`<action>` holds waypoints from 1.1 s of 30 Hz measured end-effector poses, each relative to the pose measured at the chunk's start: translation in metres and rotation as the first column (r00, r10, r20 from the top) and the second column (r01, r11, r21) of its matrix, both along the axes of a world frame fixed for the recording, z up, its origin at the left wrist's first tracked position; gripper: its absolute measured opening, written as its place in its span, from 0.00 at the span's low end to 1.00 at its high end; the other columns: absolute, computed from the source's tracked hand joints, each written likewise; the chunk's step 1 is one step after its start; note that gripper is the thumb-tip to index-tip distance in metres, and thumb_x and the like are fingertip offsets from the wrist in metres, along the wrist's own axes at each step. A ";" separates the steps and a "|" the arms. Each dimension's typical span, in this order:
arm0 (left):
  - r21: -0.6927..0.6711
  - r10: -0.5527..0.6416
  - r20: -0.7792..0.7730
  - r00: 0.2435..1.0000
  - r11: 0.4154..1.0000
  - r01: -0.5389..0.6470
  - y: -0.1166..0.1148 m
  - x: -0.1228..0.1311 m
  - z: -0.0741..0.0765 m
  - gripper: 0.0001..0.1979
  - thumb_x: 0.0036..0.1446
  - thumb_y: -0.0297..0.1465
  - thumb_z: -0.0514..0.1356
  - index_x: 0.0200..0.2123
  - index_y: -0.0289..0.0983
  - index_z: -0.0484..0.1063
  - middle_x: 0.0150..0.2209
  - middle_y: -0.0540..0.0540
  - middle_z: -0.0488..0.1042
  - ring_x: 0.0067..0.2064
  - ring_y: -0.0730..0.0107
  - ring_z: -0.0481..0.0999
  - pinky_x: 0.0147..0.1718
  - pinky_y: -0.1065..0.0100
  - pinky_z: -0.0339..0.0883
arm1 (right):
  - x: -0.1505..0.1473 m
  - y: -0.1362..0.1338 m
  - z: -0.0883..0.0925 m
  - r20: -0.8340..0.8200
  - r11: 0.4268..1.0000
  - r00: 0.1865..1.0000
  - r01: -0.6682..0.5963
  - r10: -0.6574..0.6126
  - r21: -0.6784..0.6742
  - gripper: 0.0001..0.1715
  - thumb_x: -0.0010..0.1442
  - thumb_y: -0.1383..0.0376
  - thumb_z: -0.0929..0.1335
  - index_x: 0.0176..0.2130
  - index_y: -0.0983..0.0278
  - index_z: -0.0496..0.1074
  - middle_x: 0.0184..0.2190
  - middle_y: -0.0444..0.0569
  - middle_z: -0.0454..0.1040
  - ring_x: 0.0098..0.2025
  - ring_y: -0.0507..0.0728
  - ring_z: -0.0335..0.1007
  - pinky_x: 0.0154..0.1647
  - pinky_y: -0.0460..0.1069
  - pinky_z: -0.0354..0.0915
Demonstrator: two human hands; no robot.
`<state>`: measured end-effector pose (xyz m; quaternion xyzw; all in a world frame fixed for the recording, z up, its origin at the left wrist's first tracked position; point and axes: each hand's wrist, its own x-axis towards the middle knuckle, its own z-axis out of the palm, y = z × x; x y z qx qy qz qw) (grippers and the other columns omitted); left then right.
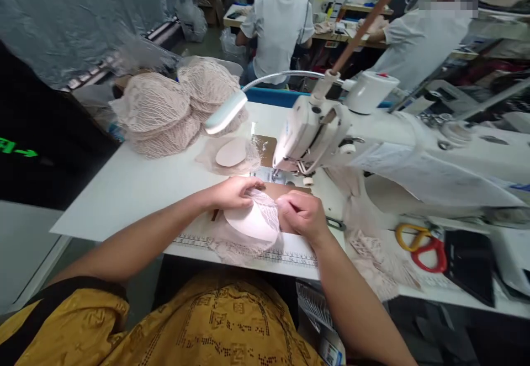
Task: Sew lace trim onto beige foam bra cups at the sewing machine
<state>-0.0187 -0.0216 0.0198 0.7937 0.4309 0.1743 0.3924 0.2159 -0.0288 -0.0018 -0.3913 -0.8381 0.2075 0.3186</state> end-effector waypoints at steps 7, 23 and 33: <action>0.261 0.184 -0.091 0.979 0.953 -0.155 0.029 0.018 -0.013 0.14 0.53 0.27 0.55 0.44 0.33 0.72 0.31 0.47 0.74 0.34 0.65 0.74 0.35 0.66 0.69 | -0.003 0.001 -0.008 0.268 0.994 0.958 -0.111 0.101 0.021 0.15 0.64 0.66 0.63 0.29 0.63 0.76 0.27 0.44 0.75 0.30 0.51 0.65 0.32 0.46 0.54; 0.636 0.060 -0.392 0.918 0.738 0.224 0.007 0.020 -0.004 0.14 0.68 0.29 0.46 0.47 0.34 0.70 0.39 0.41 0.76 0.39 0.64 0.74 0.39 0.64 0.71 | -0.005 0.003 -0.015 0.426 0.991 0.900 0.043 -0.092 0.123 0.13 0.65 0.64 0.64 0.34 0.62 0.76 0.30 0.48 0.72 0.35 0.55 0.65 0.35 0.48 0.56; 0.524 -0.028 -0.347 0.937 0.823 0.219 -0.004 0.019 -0.025 0.17 0.65 0.31 0.53 0.53 0.31 0.70 0.57 0.34 0.71 0.60 0.47 0.67 0.54 0.47 0.68 | -0.006 0.001 -0.010 0.435 0.994 0.895 0.075 -0.102 0.078 0.12 0.65 0.62 0.64 0.43 0.61 0.76 0.35 0.49 0.74 0.39 0.56 0.67 0.38 0.49 0.59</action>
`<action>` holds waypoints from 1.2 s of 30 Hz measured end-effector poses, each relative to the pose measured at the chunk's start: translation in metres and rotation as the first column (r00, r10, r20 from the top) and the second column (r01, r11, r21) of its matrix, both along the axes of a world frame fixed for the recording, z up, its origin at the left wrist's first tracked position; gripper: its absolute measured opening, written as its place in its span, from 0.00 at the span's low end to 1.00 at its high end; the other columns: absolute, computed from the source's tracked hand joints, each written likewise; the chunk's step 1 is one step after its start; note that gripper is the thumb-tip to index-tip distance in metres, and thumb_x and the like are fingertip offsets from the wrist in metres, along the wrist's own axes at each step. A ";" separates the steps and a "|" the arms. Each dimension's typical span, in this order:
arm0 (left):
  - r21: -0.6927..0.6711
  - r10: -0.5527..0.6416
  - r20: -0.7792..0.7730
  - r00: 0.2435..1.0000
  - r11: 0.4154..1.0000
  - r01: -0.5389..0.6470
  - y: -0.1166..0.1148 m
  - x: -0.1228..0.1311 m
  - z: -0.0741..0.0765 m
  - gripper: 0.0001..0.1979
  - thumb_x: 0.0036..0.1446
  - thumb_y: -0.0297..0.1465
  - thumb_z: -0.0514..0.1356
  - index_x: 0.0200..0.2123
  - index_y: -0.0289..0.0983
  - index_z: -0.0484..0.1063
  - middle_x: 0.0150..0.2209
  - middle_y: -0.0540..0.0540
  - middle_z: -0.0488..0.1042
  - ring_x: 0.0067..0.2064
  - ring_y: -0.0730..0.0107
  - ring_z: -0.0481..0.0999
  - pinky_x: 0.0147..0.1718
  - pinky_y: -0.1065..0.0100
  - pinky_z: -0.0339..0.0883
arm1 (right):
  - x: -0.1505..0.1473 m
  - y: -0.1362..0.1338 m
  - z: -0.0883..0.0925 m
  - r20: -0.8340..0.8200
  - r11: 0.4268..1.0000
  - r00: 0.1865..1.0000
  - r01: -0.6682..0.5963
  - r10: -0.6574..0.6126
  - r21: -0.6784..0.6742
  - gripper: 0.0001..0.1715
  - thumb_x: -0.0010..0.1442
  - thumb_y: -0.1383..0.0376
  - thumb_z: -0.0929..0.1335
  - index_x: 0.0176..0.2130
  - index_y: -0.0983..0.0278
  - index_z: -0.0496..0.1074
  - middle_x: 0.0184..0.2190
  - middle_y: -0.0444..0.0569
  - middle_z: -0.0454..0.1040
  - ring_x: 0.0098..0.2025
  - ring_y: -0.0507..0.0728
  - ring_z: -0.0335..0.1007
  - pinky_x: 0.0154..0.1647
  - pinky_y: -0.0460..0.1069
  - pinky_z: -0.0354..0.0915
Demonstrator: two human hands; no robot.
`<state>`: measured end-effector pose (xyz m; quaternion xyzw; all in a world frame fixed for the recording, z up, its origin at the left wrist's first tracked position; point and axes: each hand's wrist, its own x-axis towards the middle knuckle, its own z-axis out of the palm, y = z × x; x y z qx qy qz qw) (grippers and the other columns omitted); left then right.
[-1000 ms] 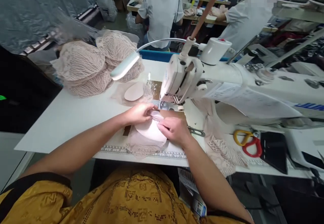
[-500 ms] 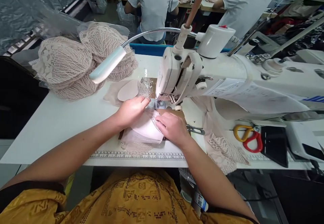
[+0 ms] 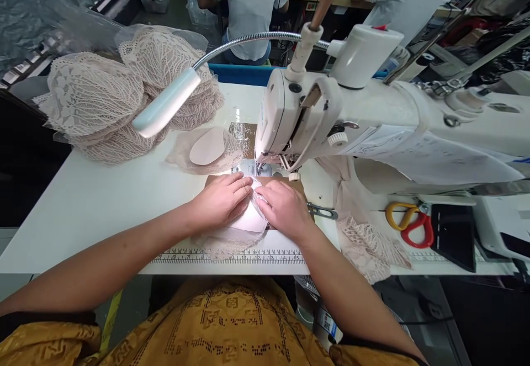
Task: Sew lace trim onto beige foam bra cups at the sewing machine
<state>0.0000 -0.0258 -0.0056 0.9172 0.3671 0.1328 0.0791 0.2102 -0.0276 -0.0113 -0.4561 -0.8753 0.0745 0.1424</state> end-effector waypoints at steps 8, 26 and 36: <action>-0.054 0.027 -0.178 0.984 0.998 -0.037 0.006 0.000 0.008 0.27 0.63 0.37 0.53 0.62 0.30 0.62 0.64 0.33 0.63 0.64 0.42 0.61 0.56 0.46 0.63 | -0.002 0.001 0.002 0.040 0.999 0.999 0.029 -0.027 -0.031 0.18 0.65 0.62 0.65 0.52 0.63 0.73 0.39 0.51 0.74 0.41 0.59 0.68 0.42 0.52 0.61; -0.098 -0.015 -0.251 0.968 0.995 -0.010 0.026 0.002 0.012 0.32 0.63 0.40 0.50 0.65 0.28 0.59 0.66 0.35 0.58 0.66 0.47 0.58 0.61 0.51 0.56 | -0.006 0.008 0.000 0.054 0.992 0.991 0.124 -0.125 0.025 0.16 0.64 0.63 0.64 0.48 0.62 0.75 0.37 0.51 0.76 0.39 0.59 0.68 0.37 0.52 0.58; -0.120 -0.069 -0.279 0.958 0.992 0.037 0.037 -0.002 0.018 0.32 0.62 0.40 0.51 0.66 0.31 0.58 0.67 0.38 0.57 0.66 0.48 0.58 0.61 0.51 0.56 | -0.007 0.009 0.005 0.040 0.990 0.990 0.139 -0.138 -0.026 0.17 0.65 0.65 0.63 0.49 0.62 0.76 0.39 0.51 0.77 0.39 0.59 0.68 0.38 0.51 0.59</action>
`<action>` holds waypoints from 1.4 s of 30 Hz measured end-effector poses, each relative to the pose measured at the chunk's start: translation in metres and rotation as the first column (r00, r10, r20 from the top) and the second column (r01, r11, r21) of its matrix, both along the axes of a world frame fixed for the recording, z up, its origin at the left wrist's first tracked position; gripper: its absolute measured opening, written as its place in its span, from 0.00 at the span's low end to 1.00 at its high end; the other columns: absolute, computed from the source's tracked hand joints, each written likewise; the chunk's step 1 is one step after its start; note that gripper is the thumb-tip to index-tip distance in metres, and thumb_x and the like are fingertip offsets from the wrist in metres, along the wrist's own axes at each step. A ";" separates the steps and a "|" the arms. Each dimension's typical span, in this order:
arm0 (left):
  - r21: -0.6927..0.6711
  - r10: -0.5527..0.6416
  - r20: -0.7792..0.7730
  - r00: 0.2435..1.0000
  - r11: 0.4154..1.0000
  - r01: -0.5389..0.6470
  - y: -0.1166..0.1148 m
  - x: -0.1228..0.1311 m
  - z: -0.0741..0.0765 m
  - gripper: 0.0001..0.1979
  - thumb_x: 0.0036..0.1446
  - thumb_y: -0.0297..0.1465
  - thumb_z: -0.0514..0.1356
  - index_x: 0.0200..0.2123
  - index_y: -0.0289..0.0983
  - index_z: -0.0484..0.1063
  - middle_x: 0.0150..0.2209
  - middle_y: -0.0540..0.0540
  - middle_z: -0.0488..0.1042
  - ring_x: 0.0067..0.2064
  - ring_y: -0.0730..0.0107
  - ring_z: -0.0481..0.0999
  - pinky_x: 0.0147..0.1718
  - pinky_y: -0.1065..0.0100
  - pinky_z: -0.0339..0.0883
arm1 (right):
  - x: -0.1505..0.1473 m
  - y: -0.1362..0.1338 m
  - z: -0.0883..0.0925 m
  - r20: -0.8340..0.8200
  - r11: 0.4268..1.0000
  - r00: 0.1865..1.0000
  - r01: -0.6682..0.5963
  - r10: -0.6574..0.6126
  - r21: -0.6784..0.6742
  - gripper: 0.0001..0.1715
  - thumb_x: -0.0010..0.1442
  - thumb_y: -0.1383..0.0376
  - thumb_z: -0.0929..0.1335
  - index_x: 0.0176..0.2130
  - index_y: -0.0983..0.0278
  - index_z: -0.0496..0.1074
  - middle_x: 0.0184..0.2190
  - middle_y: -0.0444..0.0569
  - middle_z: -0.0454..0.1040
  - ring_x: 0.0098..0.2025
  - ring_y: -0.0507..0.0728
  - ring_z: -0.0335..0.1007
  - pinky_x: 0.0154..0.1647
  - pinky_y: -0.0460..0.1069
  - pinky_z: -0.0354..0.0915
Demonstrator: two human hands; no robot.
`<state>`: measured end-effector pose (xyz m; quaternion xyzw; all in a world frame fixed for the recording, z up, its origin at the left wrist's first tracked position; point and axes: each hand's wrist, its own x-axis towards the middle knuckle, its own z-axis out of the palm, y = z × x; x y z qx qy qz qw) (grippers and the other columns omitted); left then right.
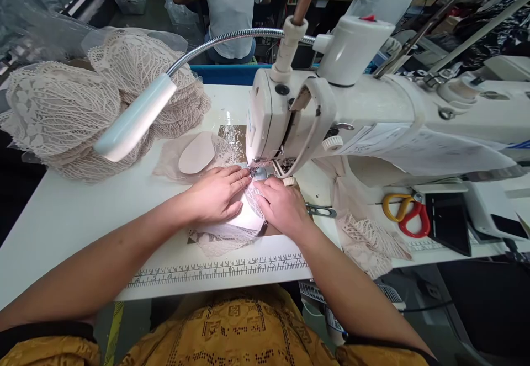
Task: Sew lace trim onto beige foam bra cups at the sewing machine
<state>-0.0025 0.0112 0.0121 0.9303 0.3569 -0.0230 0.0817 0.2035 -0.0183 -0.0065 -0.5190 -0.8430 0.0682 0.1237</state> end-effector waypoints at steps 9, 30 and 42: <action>0.083 -0.056 -0.012 0.998 0.995 0.057 0.010 -0.011 0.004 0.29 0.59 0.33 0.52 0.63 0.31 0.63 0.64 0.37 0.63 0.63 0.46 0.62 0.59 0.50 0.59 | 0.003 -0.001 -0.002 0.015 0.998 0.998 -0.056 0.056 0.026 0.18 0.65 0.66 0.62 0.51 0.62 0.75 0.35 0.50 0.75 0.37 0.57 0.67 0.34 0.50 0.57; 0.226 -0.212 0.219 0.952 0.961 0.162 0.003 -0.010 -0.013 0.15 0.63 0.33 0.54 0.47 0.31 0.74 0.38 0.39 0.71 0.40 0.58 0.69 0.48 0.55 0.64 | 0.005 -0.004 -0.006 0.005 0.994 0.995 -0.104 0.104 0.037 0.18 0.61 0.72 0.62 0.47 0.62 0.77 0.35 0.49 0.74 0.35 0.56 0.65 0.34 0.50 0.55; 0.224 -0.211 0.179 0.961 0.960 0.169 0.006 -0.006 -0.011 0.19 0.66 0.33 0.50 0.54 0.32 0.71 0.42 0.36 0.73 0.42 0.56 0.70 0.47 0.50 0.63 | -0.002 0.001 -0.009 0.063 0.997 0.997 -0.044 0.040 0.070 0.21 0.63 0.72 0.61 0.52 0.65 0.75 0.37 0.52 0.75 0.38 0.59 0.66 0.37 0.51 0.59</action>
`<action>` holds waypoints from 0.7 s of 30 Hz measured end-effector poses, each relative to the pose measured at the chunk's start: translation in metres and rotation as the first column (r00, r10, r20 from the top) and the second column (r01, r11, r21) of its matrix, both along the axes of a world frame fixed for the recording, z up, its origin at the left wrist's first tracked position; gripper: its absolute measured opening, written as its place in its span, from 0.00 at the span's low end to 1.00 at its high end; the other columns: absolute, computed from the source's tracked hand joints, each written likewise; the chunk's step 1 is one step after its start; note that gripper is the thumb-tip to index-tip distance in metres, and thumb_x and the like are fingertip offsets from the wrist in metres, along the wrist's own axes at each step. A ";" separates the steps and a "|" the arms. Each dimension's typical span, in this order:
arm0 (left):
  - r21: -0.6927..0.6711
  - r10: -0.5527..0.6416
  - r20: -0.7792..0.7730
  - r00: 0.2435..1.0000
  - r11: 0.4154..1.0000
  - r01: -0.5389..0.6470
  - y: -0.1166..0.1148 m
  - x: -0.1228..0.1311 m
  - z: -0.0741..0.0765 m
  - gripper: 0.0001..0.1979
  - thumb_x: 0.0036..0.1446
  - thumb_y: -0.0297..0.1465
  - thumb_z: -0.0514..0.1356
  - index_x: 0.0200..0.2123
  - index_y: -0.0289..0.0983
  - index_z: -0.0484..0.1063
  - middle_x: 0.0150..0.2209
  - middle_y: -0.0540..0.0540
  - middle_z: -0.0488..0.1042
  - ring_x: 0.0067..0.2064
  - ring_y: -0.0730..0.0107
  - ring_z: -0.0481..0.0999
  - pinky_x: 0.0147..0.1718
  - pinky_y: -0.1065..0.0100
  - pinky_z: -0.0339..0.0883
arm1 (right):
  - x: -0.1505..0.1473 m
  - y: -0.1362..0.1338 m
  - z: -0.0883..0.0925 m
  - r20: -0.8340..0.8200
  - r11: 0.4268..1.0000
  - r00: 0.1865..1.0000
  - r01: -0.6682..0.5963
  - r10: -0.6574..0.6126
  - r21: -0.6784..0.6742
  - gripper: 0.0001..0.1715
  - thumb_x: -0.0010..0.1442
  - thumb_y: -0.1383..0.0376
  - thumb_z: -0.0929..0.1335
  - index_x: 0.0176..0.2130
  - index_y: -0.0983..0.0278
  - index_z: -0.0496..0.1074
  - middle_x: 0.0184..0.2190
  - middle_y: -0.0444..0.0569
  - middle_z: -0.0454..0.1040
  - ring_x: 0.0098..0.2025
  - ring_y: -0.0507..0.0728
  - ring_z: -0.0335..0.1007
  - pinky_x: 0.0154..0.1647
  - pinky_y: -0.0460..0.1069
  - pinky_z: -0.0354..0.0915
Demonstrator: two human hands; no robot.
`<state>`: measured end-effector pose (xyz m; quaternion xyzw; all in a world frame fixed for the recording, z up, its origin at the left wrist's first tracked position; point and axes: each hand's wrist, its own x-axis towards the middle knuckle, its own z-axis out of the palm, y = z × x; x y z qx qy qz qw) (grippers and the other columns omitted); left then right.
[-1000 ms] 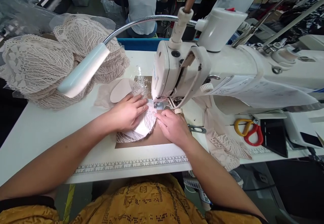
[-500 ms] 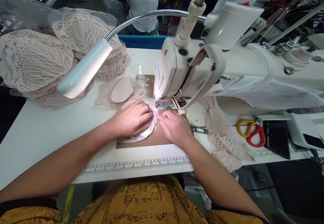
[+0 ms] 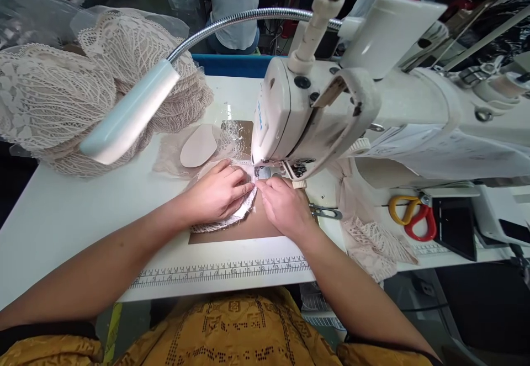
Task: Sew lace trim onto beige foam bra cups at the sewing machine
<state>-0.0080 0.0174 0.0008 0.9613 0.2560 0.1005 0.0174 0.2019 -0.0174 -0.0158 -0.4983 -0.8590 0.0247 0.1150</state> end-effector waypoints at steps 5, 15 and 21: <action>-0.066 -0.010 0.043 0.999 0.998 0.013 -0.001 0.002 -0.005 0.19 0.65 0.30 0.52 0.56 0.31 0.69 0.55 0.34 0.72 0.54 0.51 0.68 0.53 0.49 0.62 | -0.001 0.000 -0.001 0.006 1.000 1.000 0.024 -0.024 -0.001 0.22 0.65 0.71 0.60 0.53 0.65 0.74 0.37 0.54 0.76 0.39 0.59 0.67 0.38 0.51 0.61; -0.092 0.037 -0.005 0.999 0.995 -0.037 -0.003 0.005 -0.008 0.20 0.65 0.29 0.51 0.57 0.28 0.68 0.58 0.34 0.70 0.54 0.51 0.68 0.50 0.54 0.65 | -0.003 0.000 -0.002 0.014 0.999 0.999 0.044 -0.044 0.033 0.20 0.66 0.70 0.60 0.52 0.65 0.75 0.37 0.53 0.76 0.38 0.59 0.67 0.37 0.51 0.60; -0.083 0.056 -0.010 0.998 0.995 -0.057 -0.003 0.003 -0.010 0.20 0.67 0.30 0.51 0.58 0.30 0.68 0.59 0.36 0.69 0.55 0.51 0.67 0.50 0.52 0.64 | 0.000 0.000 -0.001 0.003 1.000 1.000 0.027 -0.027 0.011 0.21 0.65 0.70 0.59 0.52 0.64 0.75 0.37 0.53 0.76 0.37 0.59 0.67 0.35 0.51 0.60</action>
